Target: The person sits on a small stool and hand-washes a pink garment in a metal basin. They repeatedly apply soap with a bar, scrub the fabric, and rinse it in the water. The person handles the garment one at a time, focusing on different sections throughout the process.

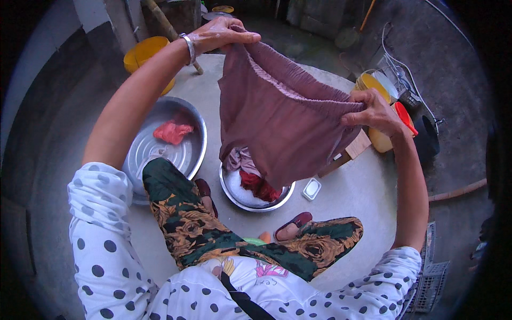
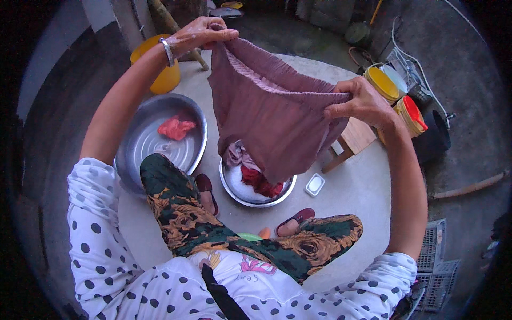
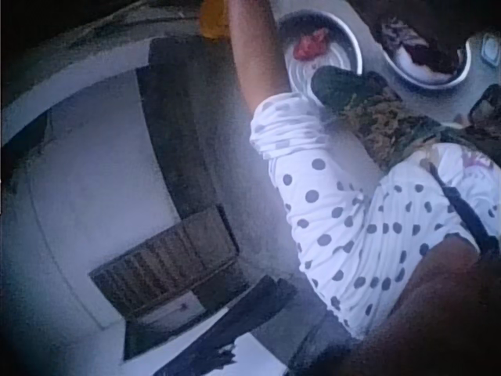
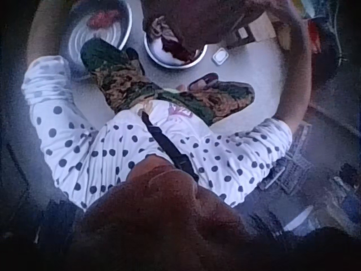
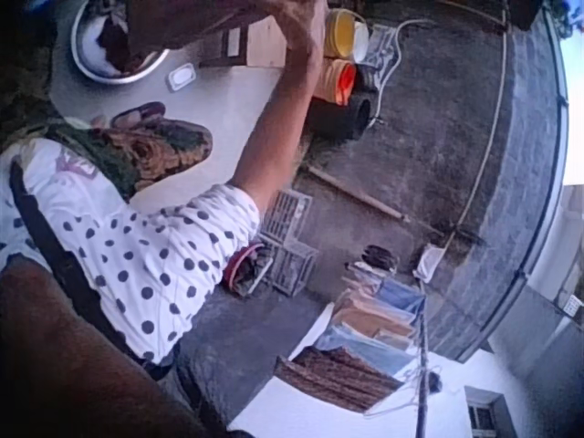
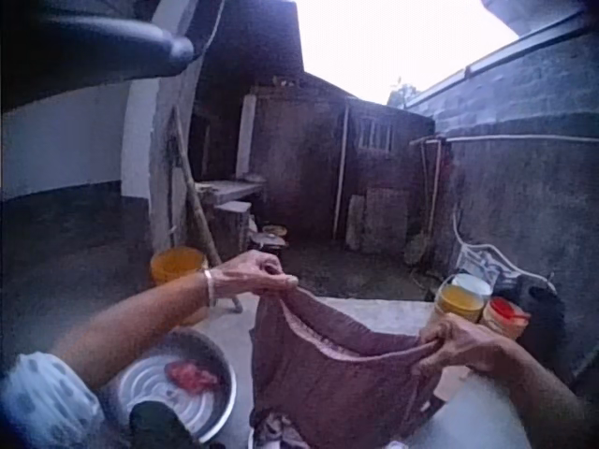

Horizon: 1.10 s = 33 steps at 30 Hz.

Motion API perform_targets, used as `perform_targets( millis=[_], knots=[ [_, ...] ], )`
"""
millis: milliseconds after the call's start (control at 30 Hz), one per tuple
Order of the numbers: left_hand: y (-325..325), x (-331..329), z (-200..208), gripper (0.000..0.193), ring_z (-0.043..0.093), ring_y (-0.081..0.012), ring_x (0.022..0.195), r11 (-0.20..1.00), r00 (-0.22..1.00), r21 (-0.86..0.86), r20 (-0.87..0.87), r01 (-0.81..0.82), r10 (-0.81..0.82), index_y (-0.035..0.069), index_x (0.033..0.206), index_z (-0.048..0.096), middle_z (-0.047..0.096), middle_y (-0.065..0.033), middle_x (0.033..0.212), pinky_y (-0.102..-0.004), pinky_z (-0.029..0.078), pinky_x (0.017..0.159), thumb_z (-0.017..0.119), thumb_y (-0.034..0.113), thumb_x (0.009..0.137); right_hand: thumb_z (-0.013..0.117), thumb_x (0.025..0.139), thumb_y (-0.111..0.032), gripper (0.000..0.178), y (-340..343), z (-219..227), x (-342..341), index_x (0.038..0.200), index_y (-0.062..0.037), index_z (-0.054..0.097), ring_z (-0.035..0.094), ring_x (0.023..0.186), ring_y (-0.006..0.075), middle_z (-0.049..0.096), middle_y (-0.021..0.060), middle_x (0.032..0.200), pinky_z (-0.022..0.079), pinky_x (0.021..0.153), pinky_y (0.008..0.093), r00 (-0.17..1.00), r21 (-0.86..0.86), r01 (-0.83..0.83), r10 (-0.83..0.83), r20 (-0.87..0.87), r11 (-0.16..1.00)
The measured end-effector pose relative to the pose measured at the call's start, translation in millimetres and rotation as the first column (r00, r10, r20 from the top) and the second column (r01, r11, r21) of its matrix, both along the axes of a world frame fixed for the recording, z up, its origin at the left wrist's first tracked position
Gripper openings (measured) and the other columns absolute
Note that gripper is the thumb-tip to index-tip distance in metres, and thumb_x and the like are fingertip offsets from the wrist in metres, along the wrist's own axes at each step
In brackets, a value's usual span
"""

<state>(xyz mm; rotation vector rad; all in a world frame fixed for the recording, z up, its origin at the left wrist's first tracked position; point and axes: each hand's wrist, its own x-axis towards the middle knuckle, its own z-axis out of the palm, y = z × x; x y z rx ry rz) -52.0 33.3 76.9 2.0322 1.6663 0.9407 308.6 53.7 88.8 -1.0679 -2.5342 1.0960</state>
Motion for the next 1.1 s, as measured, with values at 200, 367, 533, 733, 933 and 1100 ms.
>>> perform_targets(
  millis=[200,367,533,733,933,1100],
  knots=[
    [10.9,-9.0,-37.8,0.047,0.053,-0.0142,0.075,0.970,0.971,0.053,0.023,0.237,-0.238,0.006,0.085,0.056,0.054,-0.0031,0.078,-0.0241,0.043,0.067,0.076,0.041,0.061,0.066,0.068,-0.016,0.015,3.8,-49.4,8.6,0.076,-0.0044,0.059,0.049,0.062,0.0065,0.055,-0.0015,0.067,0.039,0.055,0.0204,0.942,0.055,0.205,-0.182,-0.281,0.977],
    [5.7,-2.7,-102.9,0.041,0.051,-0.0143,0.087,0.912,0.899,0.390,0.344,0.125,-0.270,0.007,0.096,0.049,0.051,-0.0048,0.095,-0.0257,0.043,0.082,0.071,0.029,0.070,0.061,0.063,-0.011,0.015,-15.6,-88.2,-3.8,0.072,-0.0013,0.054,0.048,0.063,0.0116,0.048,0.0032,0.066,0.039,0.056,0.0245,0.879,0.350,0.378,-0.214,-0.426,0.857],
    [-45.1,57.2,-297.8,0.030,0.051,-0.0139,0.088,0.768,-0.312,-0.371,0.921,-0.522,0.234,0.006,0.105,0.044,0.050,-0.0065,0.104,-0.0284,0.043,0.079,0.054,0.025,0.084,0.063,0.056,-0.002,0.018,-96.7,-117.9,-60.9,0.067,-0.0029,0.049,0.049,0.062,0.0294,0.046,0.0121,0.065,0.041,0.055,0.0363,0.851,0.619,0.296,0.093,-0.516,0.727],
    [-98.8,120.1,-410.3,0.031,0.051,-0.0146,0.090,0.720,-0.173,-0.678,0.699,0.148,0.694,0.006,0.107,0.044,0.050,-0.0067,0.105,-0.0291,0.043,0.080,0.054,0.024,0.084,0.062,0.065,-0.008,0.019,-198.6,-246.8,-99.7,0.079,-0.0051,0.049,0.052,0.068,0.0288,0.048,0.0116,0.080,0.044,0.058,0.0388,0.960,0.386,-0.047,0.149,-0.238,0.921],
    [-111.4,109.3,-411.7,0.032,0.051,-0.0153,0.093,0.689,0.013,-0.695,0.706,0.206,0.708,0.005,0.109,0.043,0.050,-0.0070,0.107,-0.0297,0.043,0.082,0.053,0.023,0.084,0.063,0.073,-0.012,0.018,-192.7,-276.5,-78.4,0.088,-0.0042,0.056,0.056,0.076,0.0271,0.055,0.0126,0.088,0.047,0.065,0.0346,0.819,0.137,-0.150,0.200,-0.538,0.979],
    [-117.8,105.4,-411.5,0.033,0.051,-0.0159,0.095,0.658,0.123,-0.704,0.702,0.267,0.701,0.005,0.111,0.043,0.051,-0.0072,0.108,-0.0302,0.043,0.083,0.052,0.022,0.084,0.049,0.081,-0.012,0.018,-111.6,-307.8,-36.5,0.091,-0.0008,0.058,0.056,0.084,0.0232,0.058,0.0137,0.089,0.041,0.077,0.0297,0.592,-0.124,0.644,-0.594,-0.544,0.755]
  ],
)
